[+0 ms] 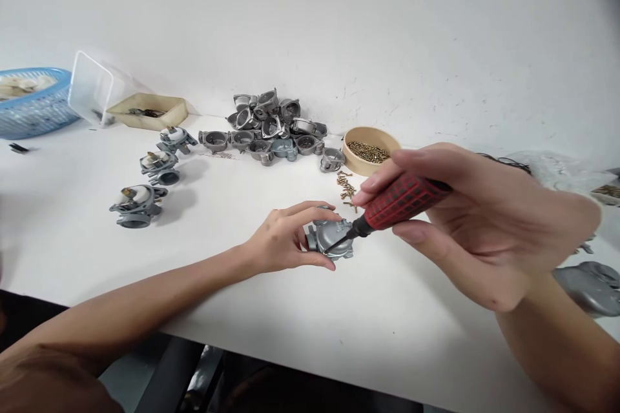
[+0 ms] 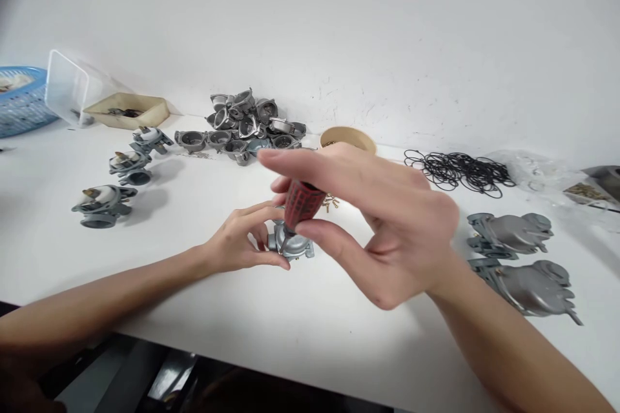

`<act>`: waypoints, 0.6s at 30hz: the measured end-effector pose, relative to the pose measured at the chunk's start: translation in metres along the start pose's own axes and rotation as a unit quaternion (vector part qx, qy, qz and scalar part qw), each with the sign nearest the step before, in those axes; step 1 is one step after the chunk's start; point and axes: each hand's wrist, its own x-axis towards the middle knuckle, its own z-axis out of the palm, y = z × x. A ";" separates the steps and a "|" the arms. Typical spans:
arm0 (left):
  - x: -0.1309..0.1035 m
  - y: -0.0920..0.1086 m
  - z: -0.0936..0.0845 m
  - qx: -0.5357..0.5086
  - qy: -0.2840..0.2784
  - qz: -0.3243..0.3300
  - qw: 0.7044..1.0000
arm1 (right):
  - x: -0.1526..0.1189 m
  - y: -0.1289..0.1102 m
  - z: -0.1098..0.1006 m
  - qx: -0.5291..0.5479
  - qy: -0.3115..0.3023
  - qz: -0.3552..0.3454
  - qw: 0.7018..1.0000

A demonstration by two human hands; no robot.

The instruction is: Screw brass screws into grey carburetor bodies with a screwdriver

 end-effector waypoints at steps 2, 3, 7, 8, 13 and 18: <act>-0.001 -0.001 0.003 0.013 0.004 -0.004 1.000 | 0.008 -0.001 0.003 -0.008 -0.012 -0.037 0.999; -0.001 -0.001 0.004 0.018 0.005 -0.012 1.000 | 0.012 -0.001 0.005 -0.027 -0.002 -0.051 0.998; -0.001 0.000 0.006 0.016 -0.005 -0.031 0.999 | 0.020 0.000 0.011 -0.024 0.000 -0.049 0.999; -0.001 0.000 0.006 0.018 -0.006 -0.024 1.000 | 0.019 0.001 0.012 0.016 -0.017 -0.022 0.999; -0.002 0.001 0.006 0.015 -0.012 -0.038 0.999 | 0.008 0.009 0.012 0.092 0.036 0.015 0.995; 0.000 0.002 0.005 0.030 -0.025 -0.049 0.998 | 0.009 0.006 0.016 0.118 0.018 -0.004 0.993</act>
